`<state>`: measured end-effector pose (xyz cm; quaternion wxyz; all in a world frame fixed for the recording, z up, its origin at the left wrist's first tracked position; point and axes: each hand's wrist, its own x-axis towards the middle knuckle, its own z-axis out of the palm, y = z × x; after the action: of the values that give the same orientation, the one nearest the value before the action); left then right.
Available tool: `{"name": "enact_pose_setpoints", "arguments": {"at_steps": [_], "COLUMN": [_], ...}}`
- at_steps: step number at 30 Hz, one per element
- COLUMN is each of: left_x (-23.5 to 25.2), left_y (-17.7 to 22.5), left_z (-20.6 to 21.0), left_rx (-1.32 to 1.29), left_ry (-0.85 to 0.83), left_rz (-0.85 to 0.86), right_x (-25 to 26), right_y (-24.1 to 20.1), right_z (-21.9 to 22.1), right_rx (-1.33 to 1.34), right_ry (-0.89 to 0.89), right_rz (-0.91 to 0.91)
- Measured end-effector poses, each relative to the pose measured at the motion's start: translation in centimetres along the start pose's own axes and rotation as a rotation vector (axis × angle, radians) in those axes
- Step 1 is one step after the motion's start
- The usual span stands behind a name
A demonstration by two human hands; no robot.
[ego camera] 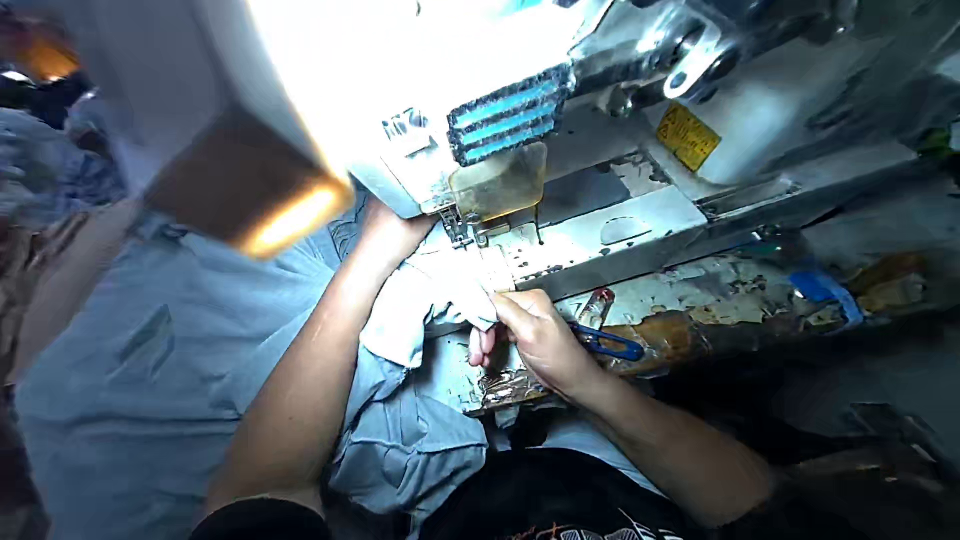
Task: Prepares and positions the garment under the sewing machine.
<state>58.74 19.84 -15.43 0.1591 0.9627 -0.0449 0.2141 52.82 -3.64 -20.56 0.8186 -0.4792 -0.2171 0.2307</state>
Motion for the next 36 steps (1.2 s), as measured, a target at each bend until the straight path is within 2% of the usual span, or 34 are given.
{"name": "enact_pose_setpoints", "arguments": {"at_steps": [3, 5, 7, 10, 13, 15, 18, 20, 21, 23, 26, 29, 30, 32, 36], "left_x": [0.4, 0.7, 0.4, -3.1, -7.3, -7.8, -7.5, -8.0, -8.3, -8.7, -8.8, -8.9, -8.9, -9.0, -9.7], "left_y": [4.5, 3.9, 2.7, 5.8, 7.9, 7.9, 8.9, 9.9, 9.8, 8.7, 6.8, 6.4, 6.7, 7.1, 8.0], "left_z": [-1.2, -1.3, -2.1, -4.7, -4.3, -2.7, -2.5, -2.8, -2.5, -1.2, 0.5, 1.1, 1.0, 0.5, -1.0], "left_rx": [-0.107, -0.037, 0.095, 0.023, 0.029, 0.085, -0.069, -0.194, -0.246, -0.360, -0.522, -0.613, -0.607, -0.552, -0.455], "left_ry": [-0.007, -0.042, -0.033, 0.023, 0.109, 0.175, 0.438, 0.566, 0.612, 0.629, 0.625, 0.669, 0.696, 0.753, 0.811], "left_rz": [-0.056, -0.068, 0.011, 0.116, 0.253, 0.264, 0.298, 0.271, 0.238, 0.134, -0.021, -0.003, 0.036, 0.137, 0.321], "right_x": [0.0, -0.4, -1.4, -4.2, -4.9, -3.3, -1.6, -1.9, -1.8, -1.9, -2.6, -2.1, -1.5, -0.2, 1.3], "right_y": [0.0, 0.0, -0.1, -0.1, 1.0, 2.6, 3.7, 2.9, 2.4, 3.1, 2.7, 0.2, -0.5, -1.5, -1.8], "right_z": [0.3, 0.3, -0.1, -1.1, -1.1, 0.4, 4.7, 6.9, 7.3, 5.8, 1.4, -1.4, -1.8, -1.9, -1.0], "right_rx": [0.008, -0.046, -0.132, -0.229, -0.307, -0.500, -0.991, -1.200, -1.224, -1.096, -0.858, -0.814, -0.832, -0.879, -0.788], "right_ry": [0.028, 0.018, -0.011, -0.005, -0.016, -0.111, -0.383, -0.597, -0.659, -0.578, -0.274, 0.069, 0.131, 0.139, 0.006], "right_rz": [-0.018, -0.012, -0.031, -0.123, -0.197, -0.226, -0.323, -0.216, -0.138, -0.291, -0.487, -0.634, -0.666, -0.658, -0.654]}}
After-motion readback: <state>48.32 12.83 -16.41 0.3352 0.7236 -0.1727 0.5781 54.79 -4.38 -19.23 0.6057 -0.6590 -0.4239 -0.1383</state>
